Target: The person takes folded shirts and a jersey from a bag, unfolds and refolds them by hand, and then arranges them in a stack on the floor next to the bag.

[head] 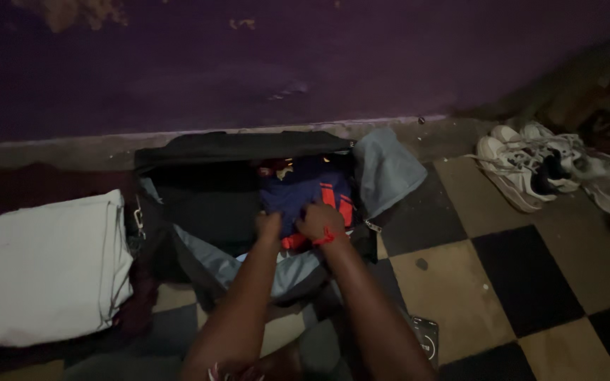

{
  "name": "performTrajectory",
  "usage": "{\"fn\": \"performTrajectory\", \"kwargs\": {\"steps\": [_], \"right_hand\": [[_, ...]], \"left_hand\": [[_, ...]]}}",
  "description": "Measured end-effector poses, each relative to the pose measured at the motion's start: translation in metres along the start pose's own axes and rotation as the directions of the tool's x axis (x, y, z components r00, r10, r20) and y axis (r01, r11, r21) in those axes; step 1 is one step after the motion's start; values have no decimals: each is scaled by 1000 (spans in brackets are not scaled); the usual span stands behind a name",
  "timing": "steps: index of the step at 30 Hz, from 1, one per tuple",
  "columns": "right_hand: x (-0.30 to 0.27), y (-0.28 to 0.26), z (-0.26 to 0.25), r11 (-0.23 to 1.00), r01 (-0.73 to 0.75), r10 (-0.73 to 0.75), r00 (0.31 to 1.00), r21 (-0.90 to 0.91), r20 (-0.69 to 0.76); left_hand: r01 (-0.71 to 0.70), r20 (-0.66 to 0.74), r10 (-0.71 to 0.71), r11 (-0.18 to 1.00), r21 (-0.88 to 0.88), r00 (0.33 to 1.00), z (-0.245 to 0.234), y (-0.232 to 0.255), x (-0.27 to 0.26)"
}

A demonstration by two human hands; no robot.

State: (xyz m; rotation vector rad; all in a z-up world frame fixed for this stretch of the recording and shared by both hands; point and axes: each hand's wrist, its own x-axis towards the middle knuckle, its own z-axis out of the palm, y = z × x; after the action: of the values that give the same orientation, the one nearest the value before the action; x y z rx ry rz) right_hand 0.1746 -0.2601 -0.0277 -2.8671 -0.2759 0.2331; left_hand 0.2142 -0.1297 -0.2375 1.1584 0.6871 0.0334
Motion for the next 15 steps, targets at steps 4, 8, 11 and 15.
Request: {"fn": "performTrajectory", "kwargs": {"steps": [4, 8, 11, 15], "right_hand": [[-1, -2, -2, 1000, -25, 25, 1000, 6, 11], [1, 3, 2, 1000, 1, -1, 998, 3, -61], [6, 9, 8, 994, 5, 20, 975, 113, -221], [14, 22, 16, 978, 78, 33, 860, 196, -509]], "left_hand": [[-48, -49, 56, 988, 149, 997, 5, 4, 3], [14, -62, -9, 996, 84, 998, 10, 16, -7], [87, 5, -87, 993, -75, 996, 12, 23, -19], [207, 70, -196, 949, -237, 978, 13, 26, -17]]}}
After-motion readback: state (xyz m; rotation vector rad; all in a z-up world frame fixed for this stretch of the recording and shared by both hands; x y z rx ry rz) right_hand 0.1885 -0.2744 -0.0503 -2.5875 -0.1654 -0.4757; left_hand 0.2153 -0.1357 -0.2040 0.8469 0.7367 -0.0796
